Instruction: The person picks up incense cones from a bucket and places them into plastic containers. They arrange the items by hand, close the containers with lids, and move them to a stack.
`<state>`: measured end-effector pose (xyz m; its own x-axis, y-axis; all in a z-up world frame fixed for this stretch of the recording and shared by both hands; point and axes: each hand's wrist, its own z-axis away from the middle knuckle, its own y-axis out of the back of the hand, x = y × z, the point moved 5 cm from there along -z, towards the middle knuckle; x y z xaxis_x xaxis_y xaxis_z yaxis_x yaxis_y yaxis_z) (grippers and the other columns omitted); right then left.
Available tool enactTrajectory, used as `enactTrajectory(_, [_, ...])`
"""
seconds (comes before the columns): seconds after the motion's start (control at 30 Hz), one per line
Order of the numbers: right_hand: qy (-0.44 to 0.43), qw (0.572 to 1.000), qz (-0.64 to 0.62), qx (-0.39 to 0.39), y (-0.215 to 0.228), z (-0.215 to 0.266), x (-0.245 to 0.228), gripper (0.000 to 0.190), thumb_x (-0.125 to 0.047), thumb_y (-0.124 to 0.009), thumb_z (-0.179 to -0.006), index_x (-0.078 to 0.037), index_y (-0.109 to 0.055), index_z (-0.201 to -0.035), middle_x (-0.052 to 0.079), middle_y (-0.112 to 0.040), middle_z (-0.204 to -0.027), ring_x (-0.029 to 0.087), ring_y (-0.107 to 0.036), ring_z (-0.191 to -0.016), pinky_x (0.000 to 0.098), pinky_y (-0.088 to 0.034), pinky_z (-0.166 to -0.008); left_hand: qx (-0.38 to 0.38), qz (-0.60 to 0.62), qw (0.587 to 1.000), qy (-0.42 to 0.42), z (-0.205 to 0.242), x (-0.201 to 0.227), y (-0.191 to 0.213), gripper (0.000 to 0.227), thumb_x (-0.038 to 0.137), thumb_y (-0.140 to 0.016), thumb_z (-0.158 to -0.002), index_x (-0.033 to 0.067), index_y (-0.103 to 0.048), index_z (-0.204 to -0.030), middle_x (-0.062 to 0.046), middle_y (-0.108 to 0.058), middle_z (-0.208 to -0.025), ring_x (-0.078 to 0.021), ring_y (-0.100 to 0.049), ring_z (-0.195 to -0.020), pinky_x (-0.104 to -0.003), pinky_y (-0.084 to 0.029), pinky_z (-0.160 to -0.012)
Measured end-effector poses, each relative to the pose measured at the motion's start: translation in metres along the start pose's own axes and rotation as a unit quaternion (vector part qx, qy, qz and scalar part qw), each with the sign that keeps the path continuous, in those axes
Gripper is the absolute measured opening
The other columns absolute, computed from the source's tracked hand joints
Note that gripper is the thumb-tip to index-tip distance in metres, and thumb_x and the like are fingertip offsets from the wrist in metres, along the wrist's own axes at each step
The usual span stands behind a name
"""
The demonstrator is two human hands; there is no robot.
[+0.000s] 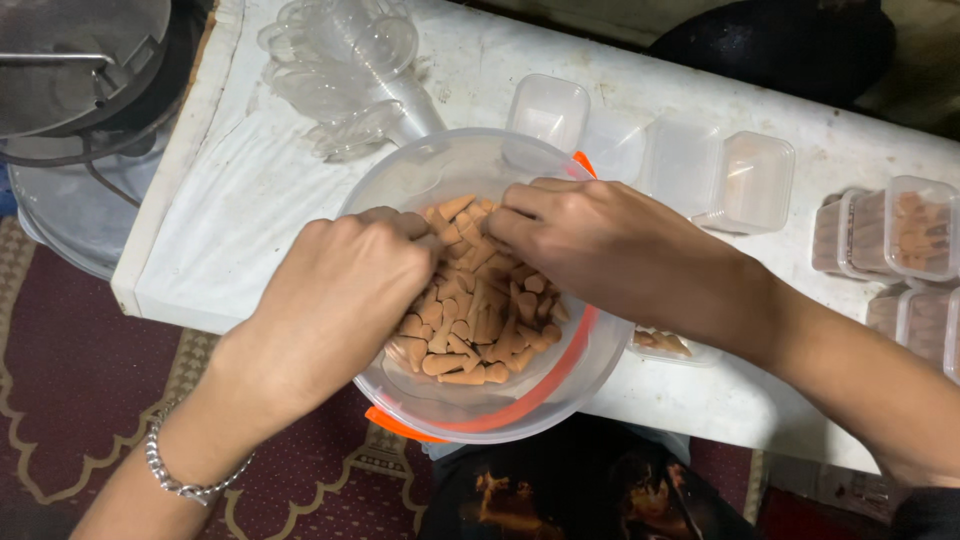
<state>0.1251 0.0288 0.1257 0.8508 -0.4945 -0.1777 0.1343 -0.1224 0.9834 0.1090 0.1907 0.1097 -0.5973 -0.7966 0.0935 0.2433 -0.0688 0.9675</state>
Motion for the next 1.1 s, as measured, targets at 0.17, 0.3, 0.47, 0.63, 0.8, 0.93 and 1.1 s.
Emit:
enactTrajectory(0.17, [-0.081, 0.975, 0.059, -0.199, -0.048, -0.036, 0.018, 0.021, 0.008, -0.058, -0.085, -0.009, -0.056, -0.097, 0.007, -0.055, -0.084, 0.033, -0.061, -0.057, 0.0486, -0.047, -0.046, 0.028, -0.088, 0.995, -0.031, -0.01, -0.003, -0.025, 0.026, -0.01, -0.057, -0.078, 0.0121, -0.059, -0.065, -0.008, -0.06, -0.064, -0.0296, -0.062, -0.058, -0.043, -0.05, -0.046])
enactTrajectory(0.3, [-0.132, 0.945, -0.033, -0.298, -0.054, -0.049, 0.022, 0.026, 0.011, -0.043, -0.077, -0.012, -0.049, -0.086, 0.009, -0.053, -0.064, 0.032, -0.054, -0.056, 0.0463, -0.035, -0.051, 0.028, -0.087, 0.995, -0.03, -0.01, -0.003, -0.026, 0.027, -0.012, -0.057, -0.076, 0.0124, -0.058, -0.064, -0.008, -0.06, -0.063, -0.0284, -0.061, -0.057, -0.042, -0.05, -0.046])
enactTrajectory(0.47, [-0.108, 0.958, -0.062, -0.257, -0.061, -0.052, 0.026, 0.02, 0.004, -0.045, -0.08, -0.011, -0.055, -0.088, 0.009, -0.058, -0.065, 0.035, -0.057, -0.057, 0.0481, -0.038, -0.053, 0.037, -0.082, 0.995, -0.035, -0.012, -0.002, -0.027, 0.026, -0.008, -0.055, -0.083, 0.0114, -0.057, -0.066, -0.007, -0.058, -0.061, -0.0286, -0.06, -0.057, -0.043, -0.05, -0.046])
enactTrajectory(0.63, [-0.126, 0.953, -0.077, -0.265, -0.054, -0.054, 0.025, 0.018, 0.003, -0.044, -0.084, -0.013, -0.05, -0.078, 0.006, -0.049, -0.059, 0.027, -0.046, -0.051, 0.0427, -0.034, -0.052, 0.049, -0.094, 0.993, -0.052, -0.012, 0.0, -0.023, 0.029, -0.011, -0.056, -0.076, 0.0129, -0.053, -0.06, -0.006, -0.055, -0.058, -0.0251, -0.055, -0.056, -0.04, -0.046, -0.044])
enactTrajectory(0.8, [-0.135, 0.951, -0.086, -0.263, -0.048, -0.055, 0.02, 0.021, 0.001, -0.043, -0.086, -0.015, -0.055, -0.08, 0.004, -0.055, -0.061, 0.024, -0.048, -0.051, 0.0414, -0.035, -0.051, 0.064, -0.088, 0.993, -0.055, -0.011, -0.001, -0.023, 0.026, -0.005, -0.058, -0.077, 0.013, -0.054, -0.059, -0.007, -0.056, -0.057, -0.028, -0.057, -0.057, -0.043, -0.047, -0.045])
enactTrajectory(0.93, [-0.174, 0.952, -0.144, -0.207, -0.035, -0.053, 0.022, 0.01, -0.004, -0.041, -0.088, -0.009, -0.049, -0.088, 0.008, -0.057, -0.074, 0.027, -0.052, -0.062, 0.0434, -0.038, -0.054, 0.056, -0.075, 0.995, -0.046, -0.012, -0.002, -0.02, 0.023, -0.001, -0.058, -0.079, 0.0121, -0.057, -0.06, -0.009, -0.059, -0.06, -0.0323, -0.061, -0.058, -0.046, -0.047, -0.047])
enactTrajectory(1.1, [-0.17, 0.96, -0.162, -0.149, -0.013, -0.042, 0.018, 0.012, -0.007, -0.041, -0.098, -0.005, -0.049, -0.089, 0.01, -0.057, -0.073, 0.028, -0.051, -0.062, 0.043, -0.039, -0.057, 0.053, -0.083, 0.994, -0.042, -0.01, -0.003, -0.023, 0.022, -0.003, -0.058, -0.079, 0.0117, -0.059, -0.062, -0.01, -0.06, -0.062, -0.0314, -0.061, -0.061, -0.045, -0.047, -0.047])
